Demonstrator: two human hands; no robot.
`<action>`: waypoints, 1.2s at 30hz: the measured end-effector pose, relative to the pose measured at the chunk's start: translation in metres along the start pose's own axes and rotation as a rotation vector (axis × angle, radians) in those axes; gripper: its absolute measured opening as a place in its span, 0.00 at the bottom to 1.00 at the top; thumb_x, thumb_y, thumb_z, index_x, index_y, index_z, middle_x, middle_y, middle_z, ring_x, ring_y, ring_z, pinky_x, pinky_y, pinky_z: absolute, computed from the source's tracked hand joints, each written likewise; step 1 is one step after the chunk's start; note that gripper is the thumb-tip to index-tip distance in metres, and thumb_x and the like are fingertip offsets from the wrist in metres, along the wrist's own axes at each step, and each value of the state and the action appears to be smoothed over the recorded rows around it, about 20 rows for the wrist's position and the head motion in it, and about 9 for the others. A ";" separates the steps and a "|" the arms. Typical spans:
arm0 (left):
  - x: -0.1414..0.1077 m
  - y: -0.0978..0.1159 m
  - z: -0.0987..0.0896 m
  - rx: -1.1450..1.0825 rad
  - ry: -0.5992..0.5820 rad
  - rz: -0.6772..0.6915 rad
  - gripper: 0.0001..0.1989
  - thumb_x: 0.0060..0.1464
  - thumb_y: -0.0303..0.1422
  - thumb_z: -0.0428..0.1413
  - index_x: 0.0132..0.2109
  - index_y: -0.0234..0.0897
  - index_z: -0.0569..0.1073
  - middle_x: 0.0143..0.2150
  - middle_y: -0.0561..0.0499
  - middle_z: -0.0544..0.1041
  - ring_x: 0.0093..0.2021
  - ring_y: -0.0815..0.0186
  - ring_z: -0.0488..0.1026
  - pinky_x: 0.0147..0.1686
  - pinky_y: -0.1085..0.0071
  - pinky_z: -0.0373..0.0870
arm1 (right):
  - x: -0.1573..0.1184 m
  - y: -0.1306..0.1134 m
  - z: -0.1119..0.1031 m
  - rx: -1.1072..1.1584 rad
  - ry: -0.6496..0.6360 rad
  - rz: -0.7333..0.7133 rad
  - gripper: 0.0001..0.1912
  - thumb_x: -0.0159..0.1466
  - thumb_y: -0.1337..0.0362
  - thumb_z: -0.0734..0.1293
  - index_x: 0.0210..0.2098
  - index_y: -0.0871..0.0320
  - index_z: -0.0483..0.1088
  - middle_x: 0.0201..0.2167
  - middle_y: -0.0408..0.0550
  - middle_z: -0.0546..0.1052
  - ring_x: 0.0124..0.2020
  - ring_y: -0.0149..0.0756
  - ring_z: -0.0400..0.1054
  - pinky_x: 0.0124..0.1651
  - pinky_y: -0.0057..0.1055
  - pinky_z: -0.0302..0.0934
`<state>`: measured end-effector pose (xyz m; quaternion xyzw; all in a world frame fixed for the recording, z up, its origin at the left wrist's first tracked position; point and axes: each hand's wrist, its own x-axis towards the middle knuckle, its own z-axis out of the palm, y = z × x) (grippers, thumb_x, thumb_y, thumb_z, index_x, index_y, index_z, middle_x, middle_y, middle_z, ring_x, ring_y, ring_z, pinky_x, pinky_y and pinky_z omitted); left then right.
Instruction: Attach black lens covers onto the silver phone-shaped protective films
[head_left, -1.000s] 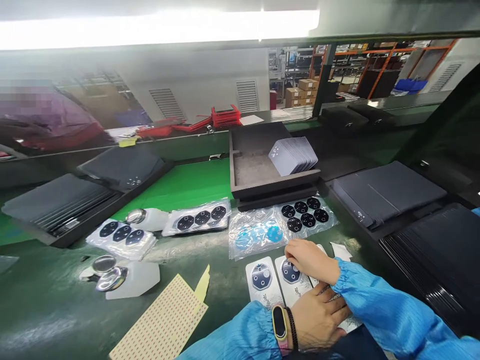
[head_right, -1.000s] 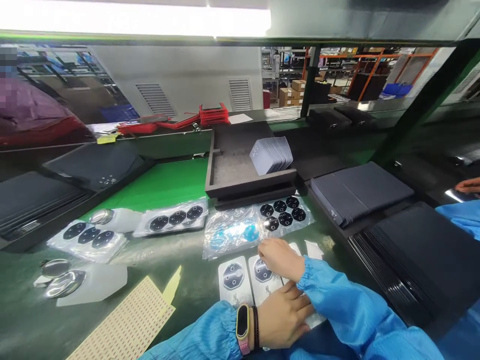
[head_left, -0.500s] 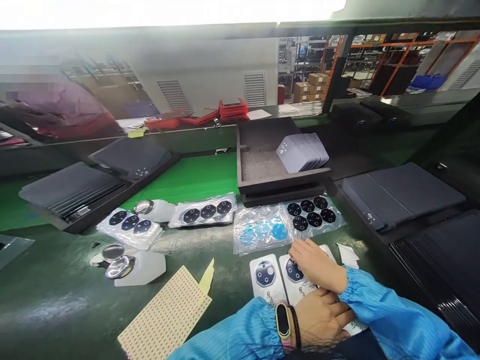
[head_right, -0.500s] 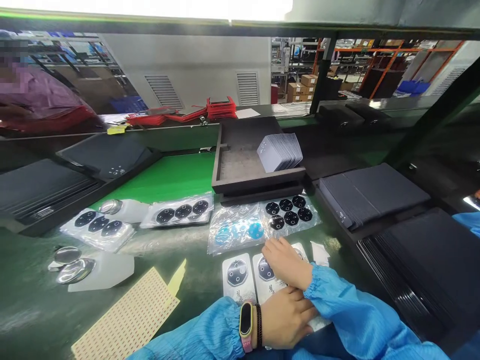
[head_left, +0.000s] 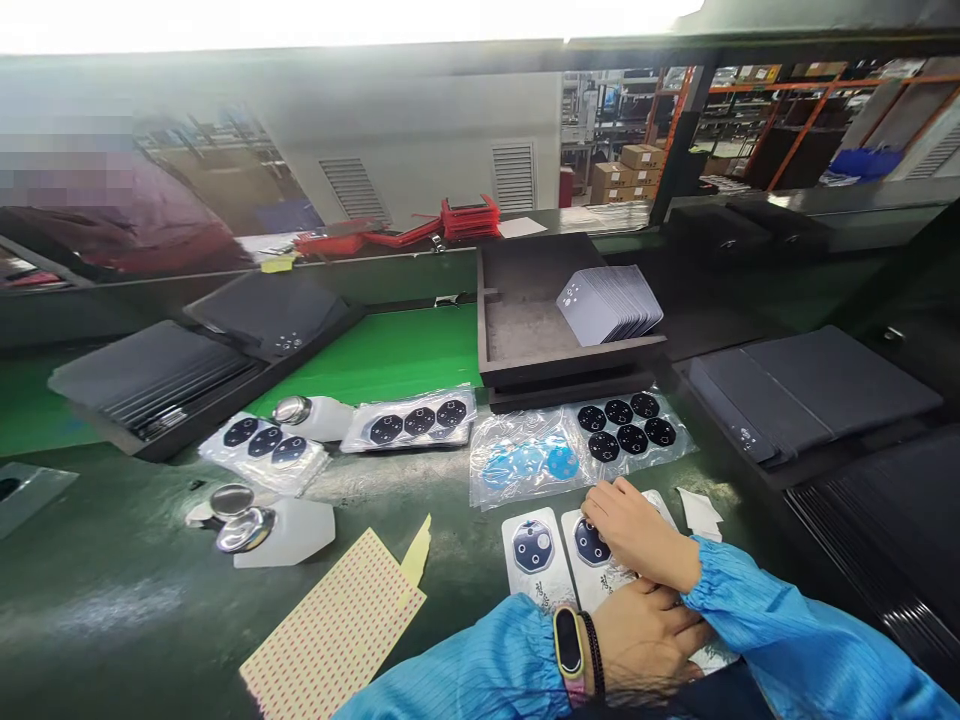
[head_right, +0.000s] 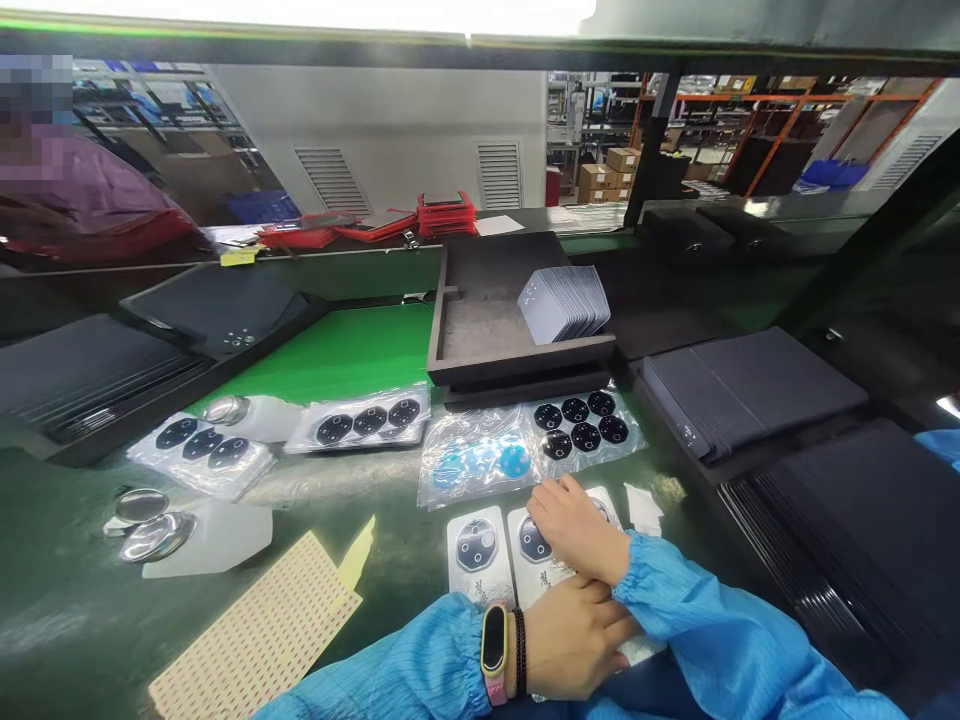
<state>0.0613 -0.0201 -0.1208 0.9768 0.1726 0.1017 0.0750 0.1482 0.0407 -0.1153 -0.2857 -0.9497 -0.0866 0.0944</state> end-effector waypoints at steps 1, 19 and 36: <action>0.000 0.001 0.001 0.005 0.003 -0.007 0.19 0.59 0.41 0.53 0.52 0.36 0.70 0.44 0.55 0.80 0.43 0.68 0.74 0.47 0.74 0.64 | 0.000 0.000 -0.001 0.009 0.006 0.010 0.13 0.55 0.82 0.59 0.26 0.58 0.66 0.24 0.46 0.68 0.26 0.39 0.59 0.31 0.36 0.51; -0.003 0.002 0.008 0.160 0.112 0.000 0.15 0.58 0.43 0.51 0.45 0.40 0.75 0.38 0.63 0.80 0.38 0.73 0.74 0.44 0.78 0.68 | 0.000 0.000 0.001 0.163 0.107 0.084 0.15 0.59 0.82 0.58 0.25 0.57 0.65 0.24 0.45 0.70 0.26 0.38 0.60 0.30 0.36 0.51; -0.001 0.002 0.008 0.113 0.130 -0.018 0.16 0.54 0.43 0.56 0.46 0.38 0.75 0.37 0.61 0.81 0.38 0.72 0.74 0.42 0.78 0.69 | -0.001 0.001 0.003 0.221 0.179 0.058 0.17 0.54 0.86 0.56 0.26 0.57 0.62 0.24 0.43 0.67 0.27 0.36 0.57 0.30 0.33 0.51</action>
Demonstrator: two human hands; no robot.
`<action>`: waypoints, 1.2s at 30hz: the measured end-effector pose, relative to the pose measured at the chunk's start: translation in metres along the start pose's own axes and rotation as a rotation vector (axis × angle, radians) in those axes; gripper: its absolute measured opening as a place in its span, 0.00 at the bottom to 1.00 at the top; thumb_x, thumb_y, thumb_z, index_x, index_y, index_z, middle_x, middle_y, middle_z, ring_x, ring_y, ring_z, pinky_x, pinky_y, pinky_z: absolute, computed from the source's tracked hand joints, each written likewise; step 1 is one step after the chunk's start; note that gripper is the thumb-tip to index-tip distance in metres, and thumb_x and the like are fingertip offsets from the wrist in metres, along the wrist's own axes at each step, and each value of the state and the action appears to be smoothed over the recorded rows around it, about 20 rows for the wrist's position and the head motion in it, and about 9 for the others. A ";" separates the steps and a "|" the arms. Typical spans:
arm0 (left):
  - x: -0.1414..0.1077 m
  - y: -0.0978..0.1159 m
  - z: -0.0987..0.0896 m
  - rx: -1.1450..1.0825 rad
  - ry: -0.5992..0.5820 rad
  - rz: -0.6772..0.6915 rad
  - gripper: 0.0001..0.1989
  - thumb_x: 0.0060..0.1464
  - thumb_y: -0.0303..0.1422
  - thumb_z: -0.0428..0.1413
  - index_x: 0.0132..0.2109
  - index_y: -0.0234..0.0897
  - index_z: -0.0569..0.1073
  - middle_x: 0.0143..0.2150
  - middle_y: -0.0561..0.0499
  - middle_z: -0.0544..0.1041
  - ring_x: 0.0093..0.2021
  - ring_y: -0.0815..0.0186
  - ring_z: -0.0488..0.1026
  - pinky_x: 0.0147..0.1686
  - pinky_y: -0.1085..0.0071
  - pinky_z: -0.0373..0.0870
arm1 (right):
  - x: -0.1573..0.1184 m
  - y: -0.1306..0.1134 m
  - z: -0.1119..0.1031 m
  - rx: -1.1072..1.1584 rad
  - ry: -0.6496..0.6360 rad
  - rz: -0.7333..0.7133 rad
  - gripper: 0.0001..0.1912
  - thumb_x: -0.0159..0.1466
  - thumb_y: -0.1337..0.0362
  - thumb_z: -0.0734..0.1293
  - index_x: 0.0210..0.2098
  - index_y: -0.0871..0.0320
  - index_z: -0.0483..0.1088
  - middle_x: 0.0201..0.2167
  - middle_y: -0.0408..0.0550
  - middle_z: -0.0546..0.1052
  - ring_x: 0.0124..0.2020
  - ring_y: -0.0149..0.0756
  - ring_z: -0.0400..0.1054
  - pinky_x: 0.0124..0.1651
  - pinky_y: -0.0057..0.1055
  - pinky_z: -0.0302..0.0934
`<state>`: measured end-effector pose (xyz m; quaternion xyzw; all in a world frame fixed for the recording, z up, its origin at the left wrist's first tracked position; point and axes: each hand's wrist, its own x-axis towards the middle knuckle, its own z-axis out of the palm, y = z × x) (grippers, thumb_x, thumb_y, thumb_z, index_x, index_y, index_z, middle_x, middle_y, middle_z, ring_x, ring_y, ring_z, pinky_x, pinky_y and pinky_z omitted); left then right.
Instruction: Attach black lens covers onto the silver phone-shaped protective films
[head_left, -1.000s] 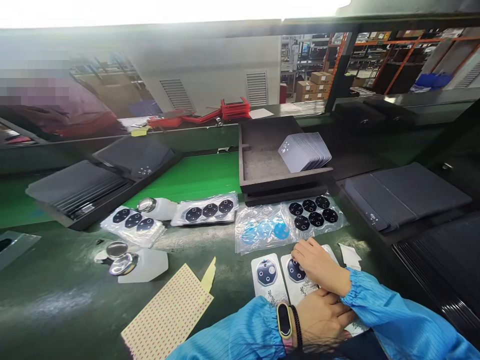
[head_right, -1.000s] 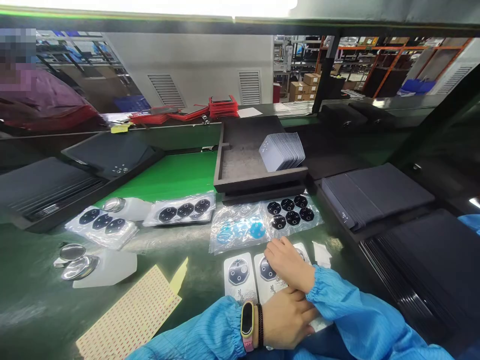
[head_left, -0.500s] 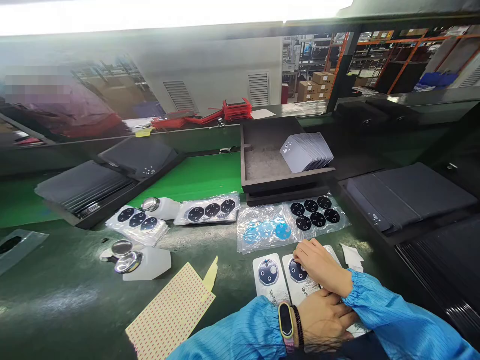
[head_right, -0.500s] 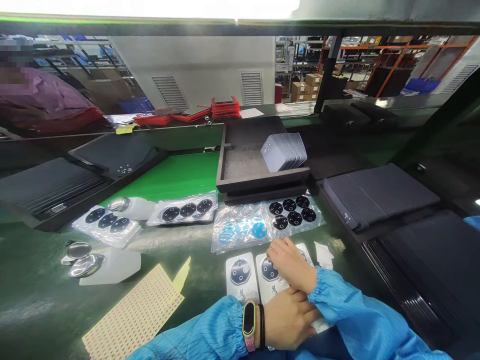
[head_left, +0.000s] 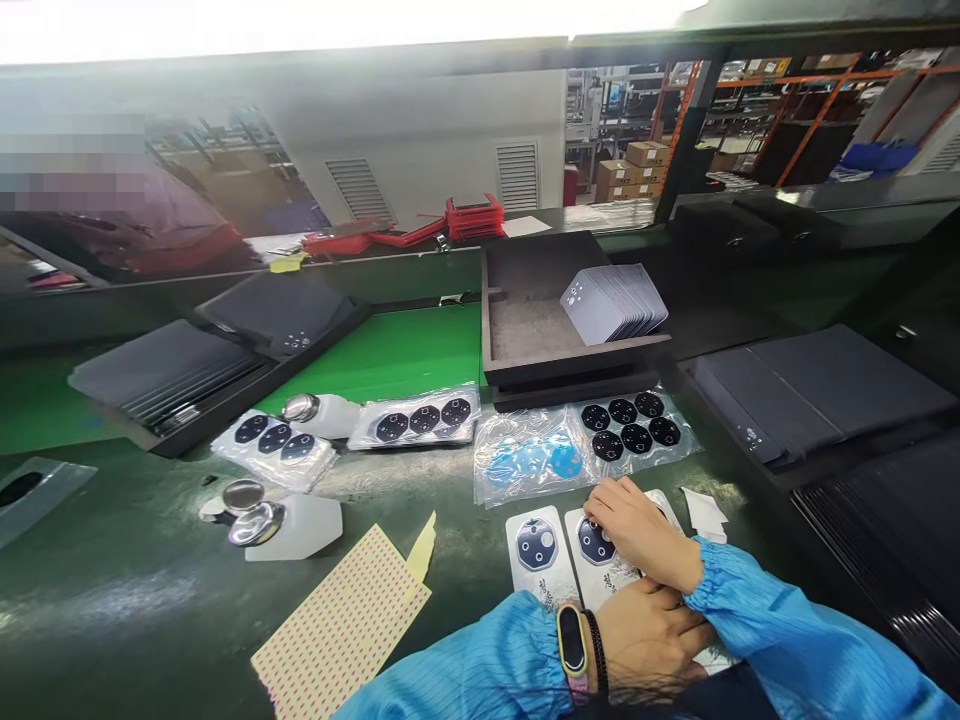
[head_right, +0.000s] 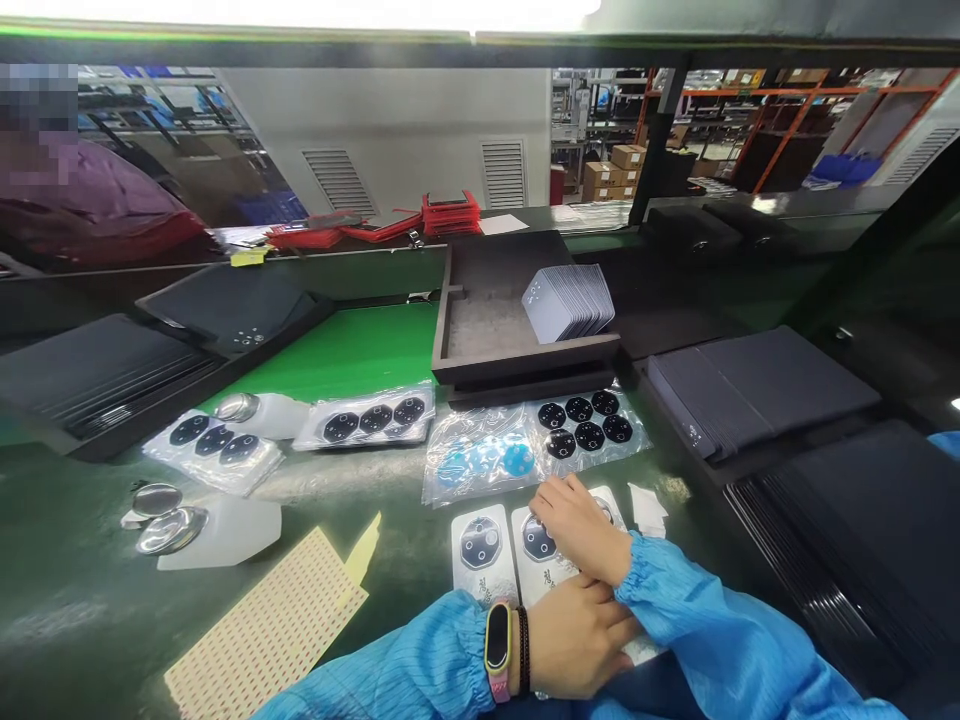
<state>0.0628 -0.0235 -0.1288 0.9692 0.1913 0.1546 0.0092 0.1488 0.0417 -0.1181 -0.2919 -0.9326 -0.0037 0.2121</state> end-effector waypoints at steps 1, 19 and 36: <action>0.000 0.000 0.000 0.001 -0.005 0.000 0.16 0.54 0.43 0.56 0.45 0.39 0.75 0.37 0.60 0.81 0.37 0.72 0.74 0.42 0.78 0.69 | -0.001 0.000 0.001 0.011 0.006 0.004 0.17 0.54 0.86 0.56 0.26 0.57 0.62 0.25 0.43 0.67 0.27 0.36 0.57 0.30 0.32 0.51; 0.000 -0.001 -0.001 -0.031 -0.069 0.017 0.17 0.59 0.43 0.51 0.49 0.38 0.73 0.42 0.59 0.81 0.41 0.70 0.74 0.46 0.75 0.66 | -0.001 0.001 -0.001 0.048 -0.043 0.025 0.14 0.62 0.79 0.57 0.28 0.58 0.65 0.26 0.45 0.70 0.29 0.38 0.60 0.32 0.34 0.54; -0.002 0.001 0.008 0.028 0.009 0.021 0.15 0.56 0.44 0.52 0.43 0.40 0.76 0.35 0.61 0.81 0.34 0.72 0.74 0.41 0.77 0.69 | 0.001 -0.005 -0.003 0.144 -0.123 0.205 0.13 0.63 0.76 0.59 0.27 0.55 0.65 0.26 0.46 0.71 0.28 0.39 0.64 0.32 0.35 0.58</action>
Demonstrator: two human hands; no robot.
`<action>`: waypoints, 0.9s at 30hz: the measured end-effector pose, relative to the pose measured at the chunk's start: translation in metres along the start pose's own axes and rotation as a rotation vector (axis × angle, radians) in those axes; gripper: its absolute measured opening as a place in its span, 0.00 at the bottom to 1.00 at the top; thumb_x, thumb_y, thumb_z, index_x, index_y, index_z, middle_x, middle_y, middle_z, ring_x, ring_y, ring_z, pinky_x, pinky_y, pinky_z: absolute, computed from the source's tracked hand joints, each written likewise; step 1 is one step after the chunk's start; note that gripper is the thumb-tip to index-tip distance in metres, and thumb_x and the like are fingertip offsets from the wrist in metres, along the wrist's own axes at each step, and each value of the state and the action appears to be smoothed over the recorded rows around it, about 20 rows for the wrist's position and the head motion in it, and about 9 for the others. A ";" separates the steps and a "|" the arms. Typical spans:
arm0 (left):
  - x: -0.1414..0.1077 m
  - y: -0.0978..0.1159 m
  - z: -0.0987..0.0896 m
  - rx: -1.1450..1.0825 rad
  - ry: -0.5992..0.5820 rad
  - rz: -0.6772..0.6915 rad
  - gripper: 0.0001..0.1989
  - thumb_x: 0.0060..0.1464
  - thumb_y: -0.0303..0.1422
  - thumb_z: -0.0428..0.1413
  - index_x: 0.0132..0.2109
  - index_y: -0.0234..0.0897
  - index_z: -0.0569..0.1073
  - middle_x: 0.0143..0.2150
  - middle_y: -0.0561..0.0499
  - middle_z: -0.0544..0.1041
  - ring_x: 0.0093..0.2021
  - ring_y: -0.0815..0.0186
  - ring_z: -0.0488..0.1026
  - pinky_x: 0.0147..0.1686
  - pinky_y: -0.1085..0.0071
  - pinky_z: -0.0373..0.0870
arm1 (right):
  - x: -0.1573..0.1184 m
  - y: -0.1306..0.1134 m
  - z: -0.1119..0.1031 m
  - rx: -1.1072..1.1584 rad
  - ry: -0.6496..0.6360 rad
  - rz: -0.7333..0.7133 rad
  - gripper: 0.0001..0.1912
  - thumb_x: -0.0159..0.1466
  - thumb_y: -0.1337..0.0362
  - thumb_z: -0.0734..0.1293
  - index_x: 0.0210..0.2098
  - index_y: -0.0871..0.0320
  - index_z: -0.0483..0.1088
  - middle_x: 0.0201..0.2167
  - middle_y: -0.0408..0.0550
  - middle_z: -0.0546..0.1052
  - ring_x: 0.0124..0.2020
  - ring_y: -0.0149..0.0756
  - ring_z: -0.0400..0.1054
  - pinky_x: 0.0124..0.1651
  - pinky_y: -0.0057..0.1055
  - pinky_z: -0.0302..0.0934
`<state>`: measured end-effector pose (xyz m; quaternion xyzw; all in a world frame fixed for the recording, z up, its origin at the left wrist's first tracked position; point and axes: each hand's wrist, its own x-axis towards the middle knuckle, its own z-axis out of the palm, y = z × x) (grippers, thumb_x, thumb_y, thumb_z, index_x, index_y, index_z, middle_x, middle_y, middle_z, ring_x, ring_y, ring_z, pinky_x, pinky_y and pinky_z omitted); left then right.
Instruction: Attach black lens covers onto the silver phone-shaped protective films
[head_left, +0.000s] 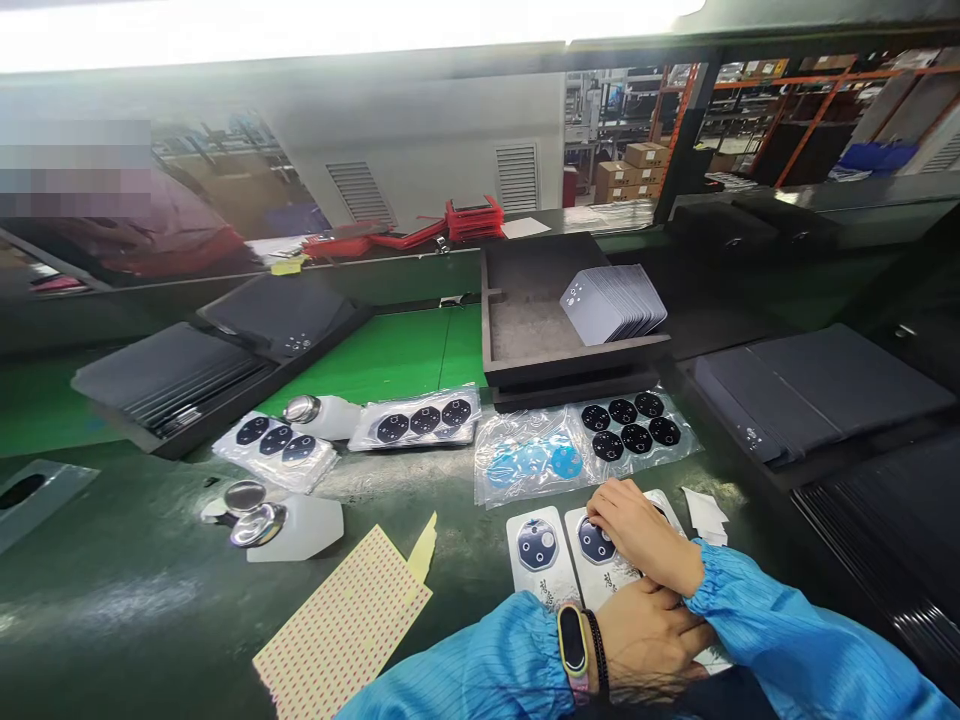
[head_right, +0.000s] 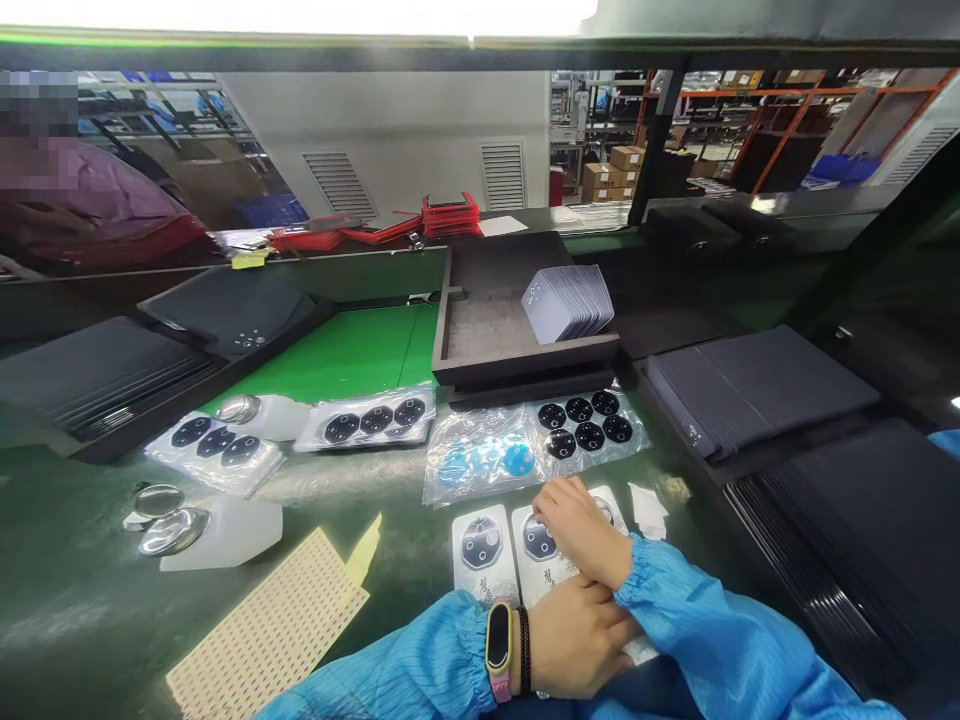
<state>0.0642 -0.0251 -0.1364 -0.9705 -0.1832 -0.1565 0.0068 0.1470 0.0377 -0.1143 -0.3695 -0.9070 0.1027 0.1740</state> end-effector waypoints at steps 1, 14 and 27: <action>0.000 0.000 0.000 -0.003 -0.003 -0.001 0.15 0.57 0.43 0.52 0.43 0.40 0.76 0.35 0.61 0.81 0.35 0.72 0.74 0.42 0.77 0.69 | 0.000 0.001 0.001 -0.014 -0.006 -0.010 0.13 0.63 0.77 0.59 0.27 0.55 0.65 0.26 0.46 0.71 0.28 0.39 0.64 0.32 0.35 0.57; 0.002 -0.002 -0.008 -0.031 -0.047 -0.008 0.16 0.56 0.43 0.54 0.45 0.38 0.74 0.36 0.61 0.80 0.37 0.71 0.74 0.43 0.76 0.67 | 0.005 0.004 0.004 0.041 -0.095 -0.014 0.14 0.59 0.82 0.59 0.29 0.58 0.66 0.28 0.43 0.72 0.31 0.35 0.61 0.34 0.32 0.51; 0.001 -0.003 -0.008 -0.067 -0.066 -0.005 0.16 0.58 0.42 0.51 0.48 0.37 0.73 0.41 0.58 0.81 0.41 0.68 0.75 0.46 0.74 0.66 | 0.007 0.001 -0.004 0.031 -0.173 0.032 0.15 0.57 0.82 0.58 0.29 0.56 0.64 0.29 0.42 0.72 0.32 0.36 0.62 0.36 0.32 0.54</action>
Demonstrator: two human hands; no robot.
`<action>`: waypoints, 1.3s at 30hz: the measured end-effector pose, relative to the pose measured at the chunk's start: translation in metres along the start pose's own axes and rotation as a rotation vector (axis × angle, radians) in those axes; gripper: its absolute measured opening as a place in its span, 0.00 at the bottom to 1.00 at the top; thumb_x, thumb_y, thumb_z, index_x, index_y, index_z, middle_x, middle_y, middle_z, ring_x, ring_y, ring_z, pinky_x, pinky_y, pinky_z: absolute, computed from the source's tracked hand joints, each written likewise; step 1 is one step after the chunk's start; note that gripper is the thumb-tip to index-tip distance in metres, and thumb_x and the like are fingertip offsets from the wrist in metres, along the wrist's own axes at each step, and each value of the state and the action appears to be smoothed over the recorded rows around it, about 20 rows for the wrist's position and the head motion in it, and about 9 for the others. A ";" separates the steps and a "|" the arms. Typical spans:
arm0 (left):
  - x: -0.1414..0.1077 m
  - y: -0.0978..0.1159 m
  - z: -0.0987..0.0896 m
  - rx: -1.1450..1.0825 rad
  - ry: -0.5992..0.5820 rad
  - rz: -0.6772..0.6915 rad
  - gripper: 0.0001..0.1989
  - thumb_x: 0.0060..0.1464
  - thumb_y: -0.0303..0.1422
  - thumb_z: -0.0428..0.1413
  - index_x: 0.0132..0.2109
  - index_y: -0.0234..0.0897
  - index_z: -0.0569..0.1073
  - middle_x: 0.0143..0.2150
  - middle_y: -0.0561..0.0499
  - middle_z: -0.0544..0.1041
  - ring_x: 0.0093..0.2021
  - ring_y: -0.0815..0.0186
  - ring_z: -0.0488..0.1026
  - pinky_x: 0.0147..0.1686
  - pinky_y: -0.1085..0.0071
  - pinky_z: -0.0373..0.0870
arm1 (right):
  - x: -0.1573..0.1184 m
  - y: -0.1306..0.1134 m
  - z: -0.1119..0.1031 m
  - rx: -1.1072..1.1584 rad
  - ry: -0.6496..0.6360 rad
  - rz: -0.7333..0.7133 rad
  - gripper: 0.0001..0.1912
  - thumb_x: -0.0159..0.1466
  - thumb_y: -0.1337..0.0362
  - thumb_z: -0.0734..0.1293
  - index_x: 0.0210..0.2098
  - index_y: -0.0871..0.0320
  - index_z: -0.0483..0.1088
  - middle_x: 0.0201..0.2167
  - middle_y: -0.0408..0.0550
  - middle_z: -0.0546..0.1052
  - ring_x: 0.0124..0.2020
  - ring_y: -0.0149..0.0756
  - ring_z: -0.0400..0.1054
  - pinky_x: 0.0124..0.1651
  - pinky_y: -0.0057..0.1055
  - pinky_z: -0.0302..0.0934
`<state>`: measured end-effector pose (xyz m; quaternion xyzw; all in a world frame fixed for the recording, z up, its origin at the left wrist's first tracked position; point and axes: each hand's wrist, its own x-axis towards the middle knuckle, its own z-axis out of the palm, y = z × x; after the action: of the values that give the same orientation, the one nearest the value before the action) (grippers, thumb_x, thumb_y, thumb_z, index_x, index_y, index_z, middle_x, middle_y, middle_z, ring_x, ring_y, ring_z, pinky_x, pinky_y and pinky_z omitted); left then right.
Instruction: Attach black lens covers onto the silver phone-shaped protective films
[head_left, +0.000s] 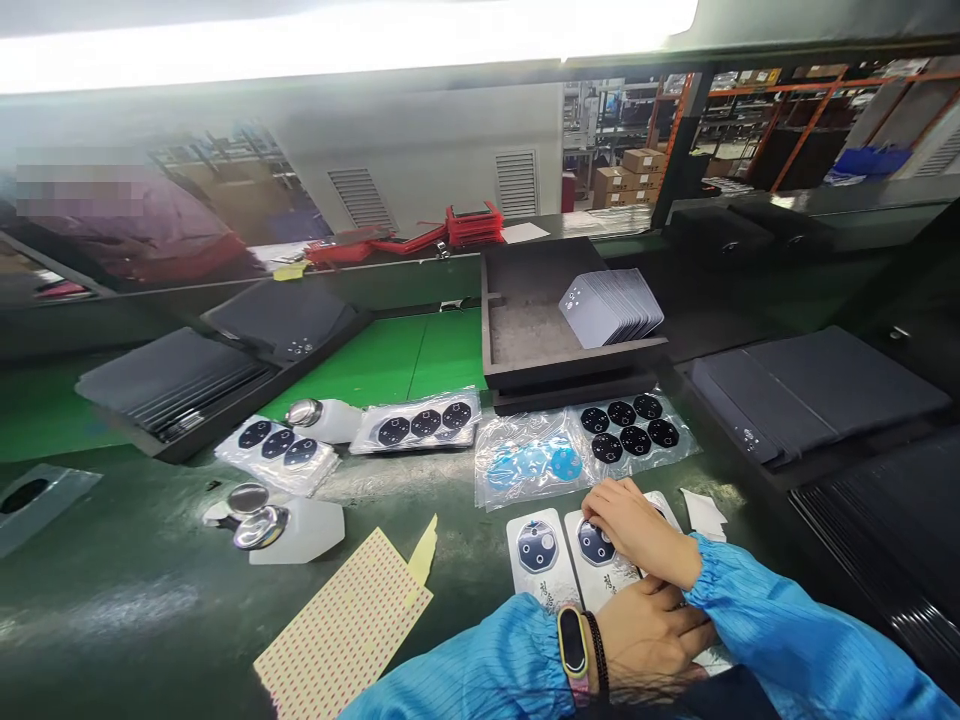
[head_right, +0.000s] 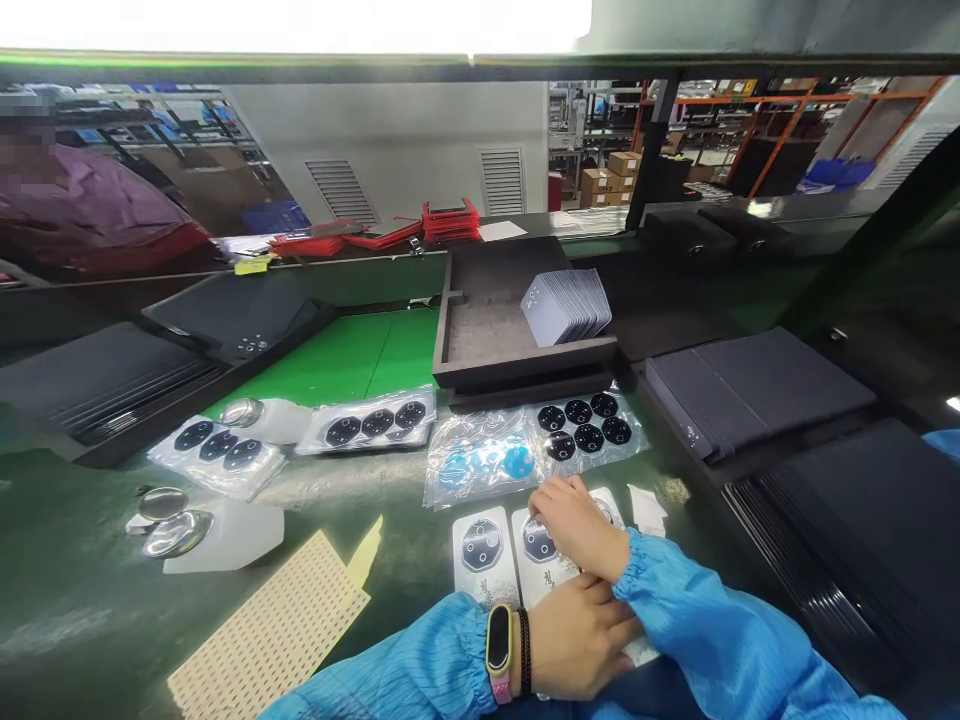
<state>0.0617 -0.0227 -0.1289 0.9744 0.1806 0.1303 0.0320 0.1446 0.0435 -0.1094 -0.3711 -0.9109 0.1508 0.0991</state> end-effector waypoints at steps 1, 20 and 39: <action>0.000 0.000 0.001 0.013 0.006 -0.003 0.16 0.59 0.42 0.50 0.48 0.38 0.73 0.41 0.59 0.81 0.41 0.68 0.75 0.46 0.74 0.66 | 0.000 0.000 0.000 -0.015 0.002 -0.005 0.15 0.56 0.83 0.58 0.28 0.56 0.63 0.28 0.43 0.72 0.31 0.36 0.62 0.36 0.33 0.54; -0.002 0.003 0.019 -0.033 0.041 -0.023 0.18 0.59 0.42 0.48 0.50 0.38 0.72 0.40 0.58 0.80 0.40 0.67 0.74 0.44 0.73 0.68 | -0.001 0.004 0.010 -0.393 0.230 -0.263 0.17 0.54 0.85 0.57 0.25 0.56 0.65 0.23 0.46 0.68 0.26 0.39 0.60 0.30 0.36 0.55; 0.001 -0.001 0.014 0.002 -0.015 0.038 0.16 0.63 0.41 0.46 0.47 0.37 0.72 0.40 0.57 0.81 0.38 0.71 0.74 0.41 0.75 0.66 | -0.006 -0.001 0.005 -0.450 0.305 -0.337 0.16 0.59 0.82 0.56 0.24 0.59 0.66 0.23 0.46 0.67 0.26 0.37 0.60 0.31 0.34 0.58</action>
<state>0.0658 -0.0216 -0.1422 0.9786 0.1620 0.1233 0.0298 0.1466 0.0375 -0.1137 -0.2458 -0.9448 -0.1301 0.1735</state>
